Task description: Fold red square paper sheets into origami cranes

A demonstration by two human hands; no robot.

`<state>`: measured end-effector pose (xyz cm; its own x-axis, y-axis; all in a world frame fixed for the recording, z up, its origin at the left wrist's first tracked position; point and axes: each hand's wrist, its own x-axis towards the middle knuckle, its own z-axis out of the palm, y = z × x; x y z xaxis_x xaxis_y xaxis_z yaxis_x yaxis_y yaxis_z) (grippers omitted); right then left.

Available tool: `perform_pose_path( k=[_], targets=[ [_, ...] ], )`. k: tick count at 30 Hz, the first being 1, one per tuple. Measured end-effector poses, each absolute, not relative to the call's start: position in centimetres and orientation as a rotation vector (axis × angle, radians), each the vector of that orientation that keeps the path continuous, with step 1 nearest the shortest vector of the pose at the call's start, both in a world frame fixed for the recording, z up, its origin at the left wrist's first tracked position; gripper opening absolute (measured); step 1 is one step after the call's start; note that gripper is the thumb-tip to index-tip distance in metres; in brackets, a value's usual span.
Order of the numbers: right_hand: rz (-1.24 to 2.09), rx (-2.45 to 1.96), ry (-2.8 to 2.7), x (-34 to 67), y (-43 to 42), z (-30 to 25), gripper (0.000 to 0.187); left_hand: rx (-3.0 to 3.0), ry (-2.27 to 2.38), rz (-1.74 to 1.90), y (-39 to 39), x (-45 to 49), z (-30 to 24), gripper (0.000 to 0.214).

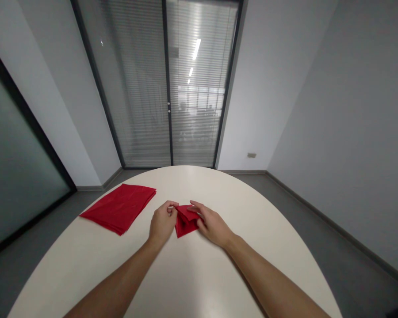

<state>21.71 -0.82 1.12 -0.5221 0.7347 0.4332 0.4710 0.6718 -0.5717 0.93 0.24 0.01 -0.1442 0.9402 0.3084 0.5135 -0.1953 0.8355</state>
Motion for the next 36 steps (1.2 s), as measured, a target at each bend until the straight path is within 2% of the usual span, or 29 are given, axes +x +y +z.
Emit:
perform_pose_path(
  k=[6, 11, 16, 23, 29, 36],
  targets=[
    [0.552, -0.920, -2.263, 21.6, -0.9, 0.8, 0.076, 1.675, 1.627, 1.354, 0.9, 0.3, -0.6, 0.026],
    [0.619, -0.933, -2.313, 21.3, -1.2, 1.0, 0.081, 1.937, 1.544, 1.363, 0.1, 1.1, -0.2, 0.026],
    [0.666, -0.964, -2.205, 21.5, -1.4, 1.5, 0.052, 2.181, 1.455, 1.082, -1.0, 2.0, 0.0, 0.031],
    [0.629, -1.032, -2.187, 22.1, -1.0, 1.6, 0.030, 2.426, 1.334, 0.797, -1.7, 2.2, 0.0, 0.039],
    [0.427, -1.187, -2.183, 22.2, 0.1, 0.1, 0.038, 2.556, 1.295, 0.640, -2.2, 2.0, -0.1, 0.045],
    [0.277, -1.187, -2.254, 22.0, 0.1, 0.9, 0.034, 2.595, 1.379, 0.653, -2.7, 2.2, 0.1, 0.051]
  ],
)
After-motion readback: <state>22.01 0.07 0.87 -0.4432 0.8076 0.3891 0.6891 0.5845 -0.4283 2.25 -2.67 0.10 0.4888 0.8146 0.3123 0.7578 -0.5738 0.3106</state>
